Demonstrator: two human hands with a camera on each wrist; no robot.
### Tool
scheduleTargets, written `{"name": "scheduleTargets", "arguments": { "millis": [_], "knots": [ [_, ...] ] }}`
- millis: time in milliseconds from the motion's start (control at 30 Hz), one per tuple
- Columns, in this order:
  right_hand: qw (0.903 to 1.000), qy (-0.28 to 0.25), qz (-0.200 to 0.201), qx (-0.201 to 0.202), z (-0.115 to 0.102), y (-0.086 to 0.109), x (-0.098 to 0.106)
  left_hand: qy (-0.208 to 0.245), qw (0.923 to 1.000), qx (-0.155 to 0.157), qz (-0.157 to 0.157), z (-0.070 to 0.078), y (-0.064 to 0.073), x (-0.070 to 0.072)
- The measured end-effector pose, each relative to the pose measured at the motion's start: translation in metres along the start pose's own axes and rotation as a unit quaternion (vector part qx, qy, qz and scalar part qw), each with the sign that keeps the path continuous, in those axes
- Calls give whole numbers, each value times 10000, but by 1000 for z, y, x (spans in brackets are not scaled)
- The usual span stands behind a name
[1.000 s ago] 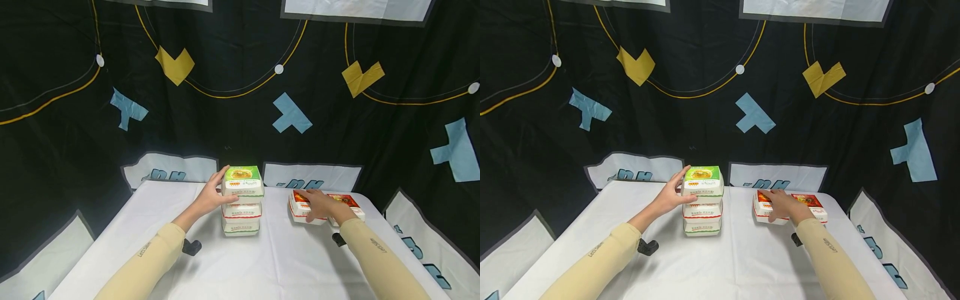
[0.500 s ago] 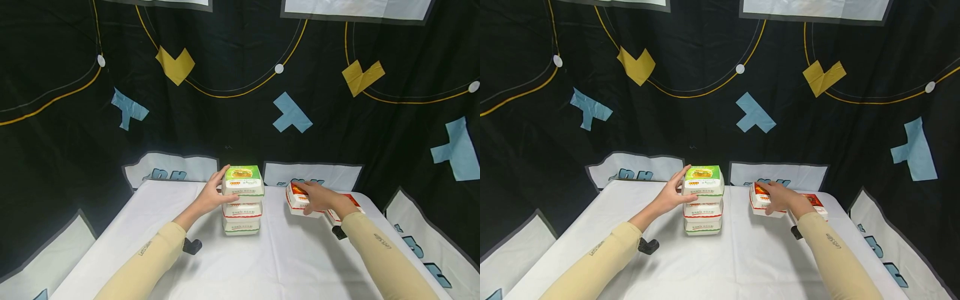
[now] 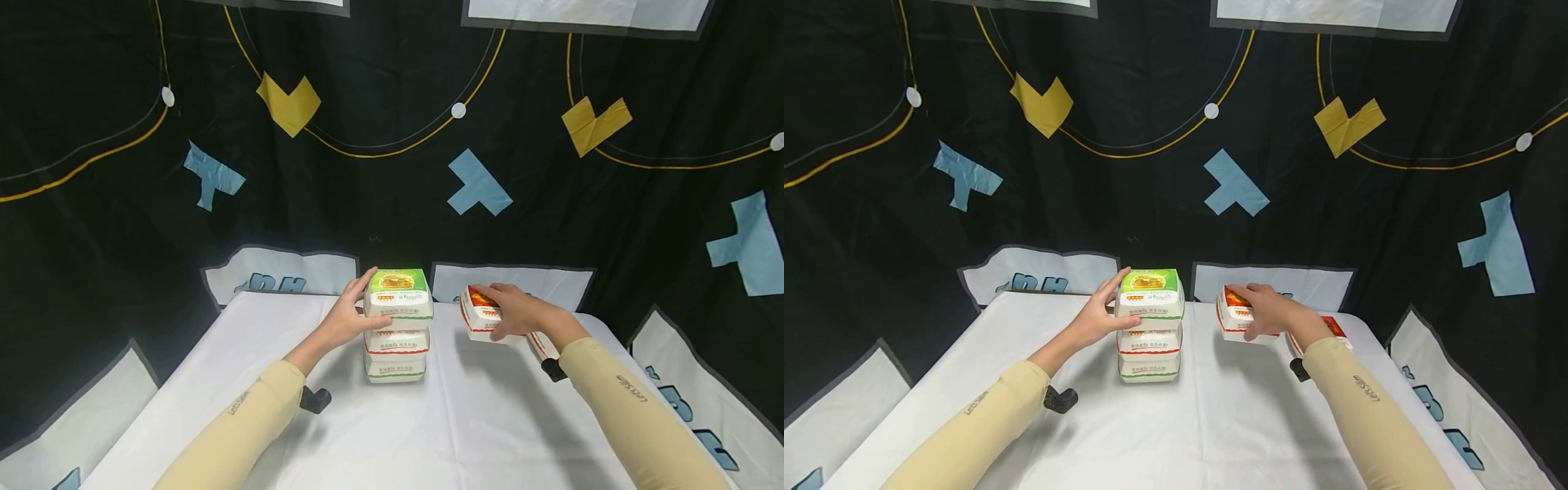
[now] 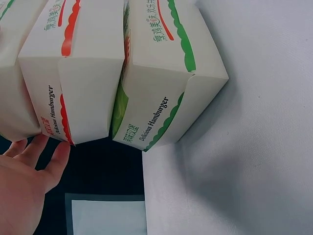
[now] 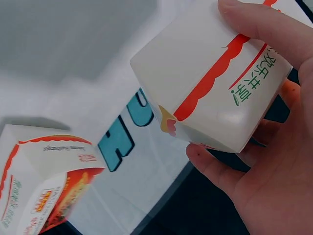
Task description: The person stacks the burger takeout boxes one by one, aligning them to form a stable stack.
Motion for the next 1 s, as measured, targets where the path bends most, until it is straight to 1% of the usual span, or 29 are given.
{"name": "scheduleTargets", "arguments": {
  "millis": [200,300,567,833,1000],
  "knots": [
    [9999,-105,7,131,-9,-1,7,32,10000,32,-10,0,1,0],
    [9997,-106,33,214,-14,0,11,19,10000,-11,-16,1,1,-1],
    [9998,-134,51,131,-23,-2,23,51,10000,10,-8,3,-1,0],
    [9995,-116,111,256,-32,-2,34,47,10000,-7,-11,2,-1,0],
    [9994,-148,143,263,-38,-1,41,49,10000,-41,-6,2,-1,0]
  ]
}}
Point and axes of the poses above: each hand's wrist, its own y-axis away from the middle knuckle, its own x-axis out of the back of the hand, z = x × y, the point moved 7 cm from there along -y, towards the middle knuckle, and after that the axes turned 11 degrees about -y, right-handed, at the moved point
